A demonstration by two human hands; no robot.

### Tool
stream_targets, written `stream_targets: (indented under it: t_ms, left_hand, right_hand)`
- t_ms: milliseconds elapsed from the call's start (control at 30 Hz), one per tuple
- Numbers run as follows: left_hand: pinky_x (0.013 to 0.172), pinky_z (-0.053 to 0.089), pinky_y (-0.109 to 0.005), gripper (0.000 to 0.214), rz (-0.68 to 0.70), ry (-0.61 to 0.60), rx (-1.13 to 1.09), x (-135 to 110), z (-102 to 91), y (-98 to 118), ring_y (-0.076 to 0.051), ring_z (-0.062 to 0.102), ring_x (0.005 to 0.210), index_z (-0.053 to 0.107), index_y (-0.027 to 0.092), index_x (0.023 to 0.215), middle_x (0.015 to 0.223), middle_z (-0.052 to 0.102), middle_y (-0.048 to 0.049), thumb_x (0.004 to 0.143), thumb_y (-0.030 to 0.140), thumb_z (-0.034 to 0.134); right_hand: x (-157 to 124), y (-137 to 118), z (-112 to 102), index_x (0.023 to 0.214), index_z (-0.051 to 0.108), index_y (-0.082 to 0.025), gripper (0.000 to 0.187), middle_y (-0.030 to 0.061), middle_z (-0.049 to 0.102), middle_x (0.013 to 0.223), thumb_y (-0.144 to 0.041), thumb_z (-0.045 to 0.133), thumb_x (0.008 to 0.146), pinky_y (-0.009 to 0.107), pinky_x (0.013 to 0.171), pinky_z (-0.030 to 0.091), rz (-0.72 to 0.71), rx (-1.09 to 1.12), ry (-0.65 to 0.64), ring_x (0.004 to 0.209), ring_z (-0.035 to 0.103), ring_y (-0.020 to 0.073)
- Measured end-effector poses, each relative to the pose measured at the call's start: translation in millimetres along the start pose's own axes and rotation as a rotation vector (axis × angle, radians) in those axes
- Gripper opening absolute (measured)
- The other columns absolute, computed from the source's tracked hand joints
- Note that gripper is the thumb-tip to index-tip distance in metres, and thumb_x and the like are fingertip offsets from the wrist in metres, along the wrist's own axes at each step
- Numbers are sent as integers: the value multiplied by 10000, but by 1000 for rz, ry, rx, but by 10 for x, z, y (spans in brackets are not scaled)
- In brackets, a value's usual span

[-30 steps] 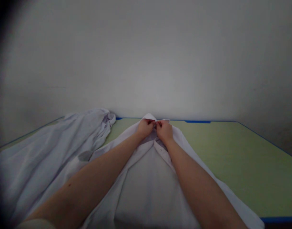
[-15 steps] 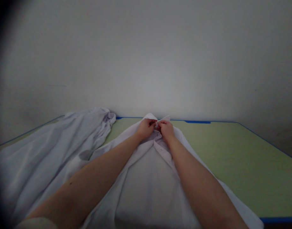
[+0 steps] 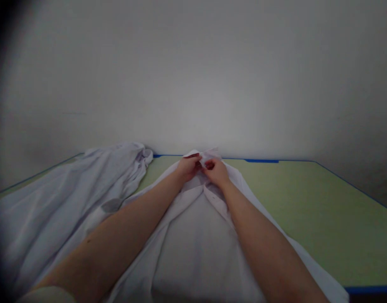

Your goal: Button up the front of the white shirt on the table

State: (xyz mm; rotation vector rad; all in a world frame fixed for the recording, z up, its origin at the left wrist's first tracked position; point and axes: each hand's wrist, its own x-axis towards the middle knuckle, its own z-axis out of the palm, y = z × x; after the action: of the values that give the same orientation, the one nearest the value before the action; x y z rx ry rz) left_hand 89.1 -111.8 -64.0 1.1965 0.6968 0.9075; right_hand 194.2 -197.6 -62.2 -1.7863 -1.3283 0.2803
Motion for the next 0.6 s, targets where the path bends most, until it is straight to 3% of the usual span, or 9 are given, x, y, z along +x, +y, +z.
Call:
stream_targets:
  t_ms: [100,167,233,433,600]
  left_hand:
    - [659,495,-245,145,11,-77,-213,17,30,-5,-96,594,660,569,149,806,770,620,-19,667,183,592]
    - [712,496,-258,156,30,-94,-161,36,24,-11,-102,605,711,580,143,834,813,636,-38,680,167,571]
    - [730,489,-260,169,74,-83,13,62,-7,-25,-114,611,749,597,137,851,836,650,-55,698,139,525]
    - [736,455,-271,171,325,-38,828,6,-76,-84,-178,603,775,659,136,806,832,678,-92,678,117,546]
    - [745,434,-282,181,373,-99,1142,-183,-32,-100,-208,596,757,684,168,801,785,672,-94,686,289,615]
  right_hand:
    - [18,30,-13,840,680,-155,221,49,672,783,-335,576,764,247,681,428,5,-59,4,701,586,140]
    - [43,64,-34,828,688,-147,236,53,674,771,-324,537,786,241,669,420,26,-59,40,689,580,138]
    - [67,107,-58,820,686,-136,260,55,669,751,-329,515,784,233,639,410,70,-25,83,661,569,136]
    - [52,149,-94,852,657,-108,325,71,654,726,-344,458,752,211,556,388,218,190,178,599,541,128]
    - [23,70,-102,864,637,-100,317,93,659,754,-320,453,726,206,497,376,275,255,181,558,531,125]
